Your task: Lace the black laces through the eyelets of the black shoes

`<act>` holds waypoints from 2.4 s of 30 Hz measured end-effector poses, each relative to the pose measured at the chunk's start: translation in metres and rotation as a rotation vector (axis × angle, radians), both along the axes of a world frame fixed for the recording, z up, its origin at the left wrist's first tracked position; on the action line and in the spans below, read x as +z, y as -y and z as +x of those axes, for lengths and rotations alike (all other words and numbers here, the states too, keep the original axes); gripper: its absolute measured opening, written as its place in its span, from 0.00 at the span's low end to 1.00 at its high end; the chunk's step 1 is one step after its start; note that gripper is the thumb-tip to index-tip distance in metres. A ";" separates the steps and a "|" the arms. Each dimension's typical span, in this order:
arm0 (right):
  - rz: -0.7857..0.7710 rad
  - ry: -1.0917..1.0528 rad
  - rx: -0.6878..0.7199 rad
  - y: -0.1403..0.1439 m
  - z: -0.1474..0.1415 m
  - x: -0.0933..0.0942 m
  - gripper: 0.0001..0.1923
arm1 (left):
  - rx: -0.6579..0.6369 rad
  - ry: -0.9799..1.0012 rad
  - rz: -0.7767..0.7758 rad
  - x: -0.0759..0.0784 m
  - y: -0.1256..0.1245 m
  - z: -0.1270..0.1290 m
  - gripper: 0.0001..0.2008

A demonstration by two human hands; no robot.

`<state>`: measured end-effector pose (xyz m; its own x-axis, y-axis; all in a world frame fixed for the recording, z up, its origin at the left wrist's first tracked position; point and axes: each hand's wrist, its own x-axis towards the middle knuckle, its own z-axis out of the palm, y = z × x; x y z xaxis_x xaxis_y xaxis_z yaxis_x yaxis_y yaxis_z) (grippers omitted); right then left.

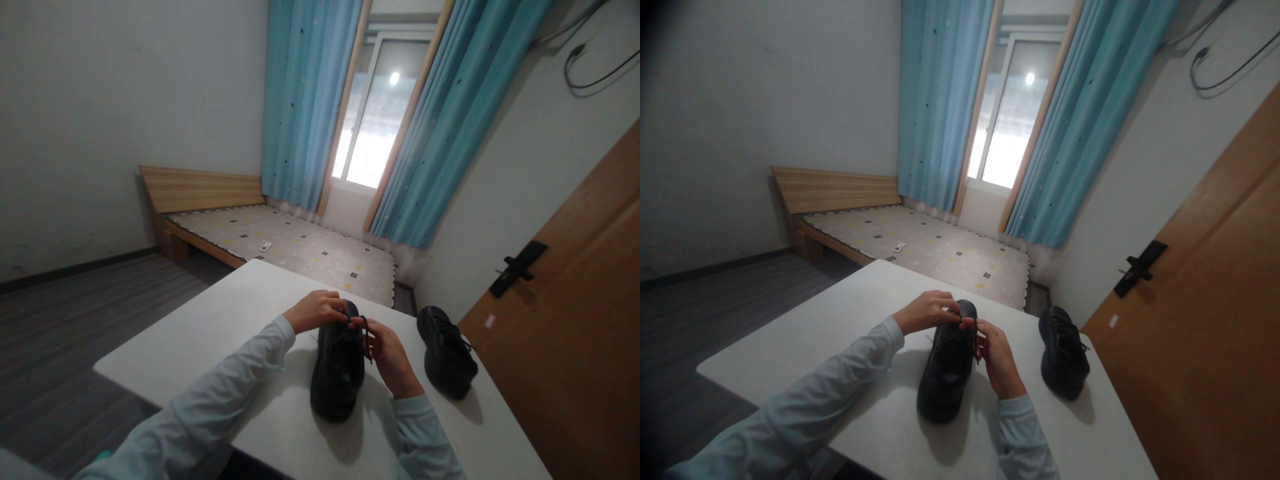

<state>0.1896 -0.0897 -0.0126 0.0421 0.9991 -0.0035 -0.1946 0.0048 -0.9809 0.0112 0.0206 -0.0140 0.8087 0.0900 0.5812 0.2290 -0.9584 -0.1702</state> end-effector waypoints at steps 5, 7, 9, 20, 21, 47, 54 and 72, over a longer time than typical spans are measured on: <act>0.059 0.007 -0.010 0.000 -0.001 -0.001 0.14 | 0.053 0.004 -0.016 -0.004 0.004 0.002 0.10; 0.045 0.000 -0.028 0.000 -0.001 -0.002 0.15 | 0.063 0.028 -0.076 -0.006 0.007 0.004 0.11; 0.027 -0.023 -0.044 -0.001 -0.001 -0.002 0.16 | 0.061 0.069 -0.155 -0.008 0.010 0.006 0.12; -0.001 -0.010 -0.047 0.002 0.001 -0.004 0.15 | -0.021 0.390 -0.721 -0.025 0.006 0.022 0.07; -0.007 0.002 -0.057 0.002 0.001 -0.005 0.15 | -0.054 0.418 -0.785 -0.025 0.006 0.022 0.07; 0.486 1.055 -0.254 0.008 -0.008 -0.011 0.13 | -0.060 0.333 -1.289 -0.021 0.009 0.022 0.16; 0.504 1.225 -0.316 0.010 -0.014 -0.017 0.15 | -0.035 0.324 -1.282 -0.020 0.010 0.023 0.15; 0.533 0.988 -0.276 0.007 -0.013 -0.015 0.12 | -0.163 0.270 -1.302 -0.006 0.014 0.020 0.06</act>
<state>0.1767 -0.0968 -0.0280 0.0085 0.8203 0.5719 0.7287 0.3866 -0.5653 0.0312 0.0067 -0.0196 0.7375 0.6106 0.2887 -0.0209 -0.4066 0.9134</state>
